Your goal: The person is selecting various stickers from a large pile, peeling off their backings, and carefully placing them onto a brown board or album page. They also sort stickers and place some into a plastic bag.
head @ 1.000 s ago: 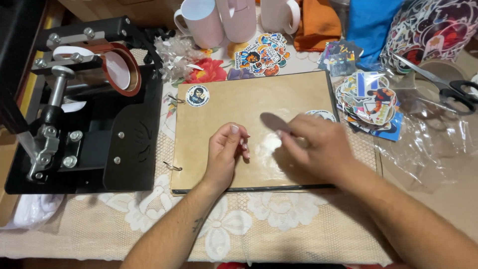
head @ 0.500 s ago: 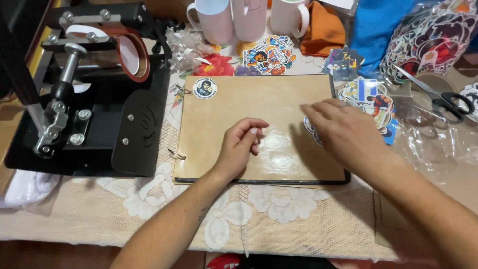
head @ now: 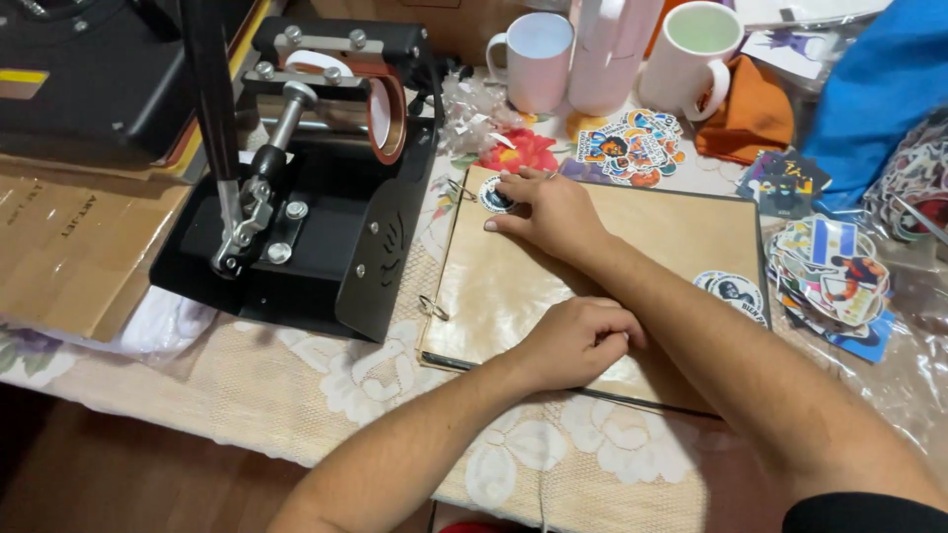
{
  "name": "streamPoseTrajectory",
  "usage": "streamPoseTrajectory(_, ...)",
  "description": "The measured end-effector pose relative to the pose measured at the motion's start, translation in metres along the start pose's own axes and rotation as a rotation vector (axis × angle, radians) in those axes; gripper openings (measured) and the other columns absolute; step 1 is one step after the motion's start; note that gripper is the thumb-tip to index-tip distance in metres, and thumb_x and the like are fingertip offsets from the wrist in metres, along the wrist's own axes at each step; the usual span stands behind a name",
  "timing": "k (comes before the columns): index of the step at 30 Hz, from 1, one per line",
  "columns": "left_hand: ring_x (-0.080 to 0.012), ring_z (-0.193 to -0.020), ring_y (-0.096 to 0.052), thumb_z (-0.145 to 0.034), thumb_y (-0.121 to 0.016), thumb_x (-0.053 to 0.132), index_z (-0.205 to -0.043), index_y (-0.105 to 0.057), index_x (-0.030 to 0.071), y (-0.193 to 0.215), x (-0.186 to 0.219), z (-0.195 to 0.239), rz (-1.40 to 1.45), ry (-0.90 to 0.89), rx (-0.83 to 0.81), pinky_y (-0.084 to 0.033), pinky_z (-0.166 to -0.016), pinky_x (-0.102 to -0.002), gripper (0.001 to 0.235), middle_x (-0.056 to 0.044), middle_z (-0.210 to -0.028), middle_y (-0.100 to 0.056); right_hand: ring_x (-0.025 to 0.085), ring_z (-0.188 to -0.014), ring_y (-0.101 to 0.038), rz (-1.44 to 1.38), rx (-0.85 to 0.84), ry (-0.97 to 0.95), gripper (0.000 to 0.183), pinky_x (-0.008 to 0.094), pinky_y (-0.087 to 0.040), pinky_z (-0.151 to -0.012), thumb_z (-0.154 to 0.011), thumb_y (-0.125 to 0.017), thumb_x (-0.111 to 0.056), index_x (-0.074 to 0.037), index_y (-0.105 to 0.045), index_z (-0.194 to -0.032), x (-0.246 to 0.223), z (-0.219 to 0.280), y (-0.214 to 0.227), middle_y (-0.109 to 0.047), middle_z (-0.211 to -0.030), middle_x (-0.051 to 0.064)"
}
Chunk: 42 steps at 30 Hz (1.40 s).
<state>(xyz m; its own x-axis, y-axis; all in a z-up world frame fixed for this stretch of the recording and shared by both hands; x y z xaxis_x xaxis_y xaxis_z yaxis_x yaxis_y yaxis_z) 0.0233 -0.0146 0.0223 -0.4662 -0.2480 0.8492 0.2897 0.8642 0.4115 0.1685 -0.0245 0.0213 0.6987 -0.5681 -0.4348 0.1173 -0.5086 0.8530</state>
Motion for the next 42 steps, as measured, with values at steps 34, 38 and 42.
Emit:
streamPoseTrajectory(34, -0.0227, -0.065, -0.061, -0.084, -0.053, 0.007, -0.093, -0.073, 0.010, -0.001, -0.003, 0.001, 0.052, 0.038, 0.000, -0.052, -0.065, -0.033, 0.022, -0.007, -0.066, -0.061, 0.040, -0.076, -0.068, 0.071, 0.379, -0.263, 0.036, 0.048, -0.052, -0.069, -0.108, -0.050, -0.032, -0.009, -0.065, -0.084, 0.049, -0.017, 0.039, -0.063, -0.067, 0.015)
streamPoseTrajectory(38, -0.0107, -0.060, -0.049, -0.086, -0.064, 0.015, -0.100, -0.072, 0.010, -0.003, -0.029, 0.004, 0.239, 0.161, 0.185, -0.046, -0.060, -0.026, 0.018, 0.003, -0.060, -0.043, 0.029, -0.080, -0.061, -0.309, 0.366, -0.312, 0.029, 0.044, -0.051, -0.074, -0.105, -0.056, -0.032, -0.013, -0.068, -0.086, 0.047, 0.031, 0.052, -0.062, -0.071, 0.012)
streamPoseTrajectory(42, -0.0128, -0.059, -0.054, -0.097, -0.059, 0.023, -0.091, -0.071, 0.008, 0.019, -0.020, 0.004, 0.359, 0.295, 0.431, -0.045, -0.057, -0.026, 0.020, -0.003, -0.060, -0.053, 0.016, -0.066, -0.055, -0.581, 0.407, -0.409, 0.037, 0.031, -0.051, -0.070, -0.105, -0.057, -0.021, -0.011, -0.065, -0.070, 0.003, 0.117, 0.099, -0.058, -0.061, 0.004)
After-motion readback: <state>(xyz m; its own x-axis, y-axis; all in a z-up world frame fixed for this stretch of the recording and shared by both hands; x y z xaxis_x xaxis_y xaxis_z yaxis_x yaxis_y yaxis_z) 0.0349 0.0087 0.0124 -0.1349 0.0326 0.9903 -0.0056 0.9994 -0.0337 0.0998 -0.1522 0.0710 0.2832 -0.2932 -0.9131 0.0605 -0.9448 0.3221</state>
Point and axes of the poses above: each hand's wrist, its own z-axis away from the middle knuckle, its own y-axis out of the back of the hand, x = y × z, the point moved 4 cm from there along -z, towards the middle knuckle
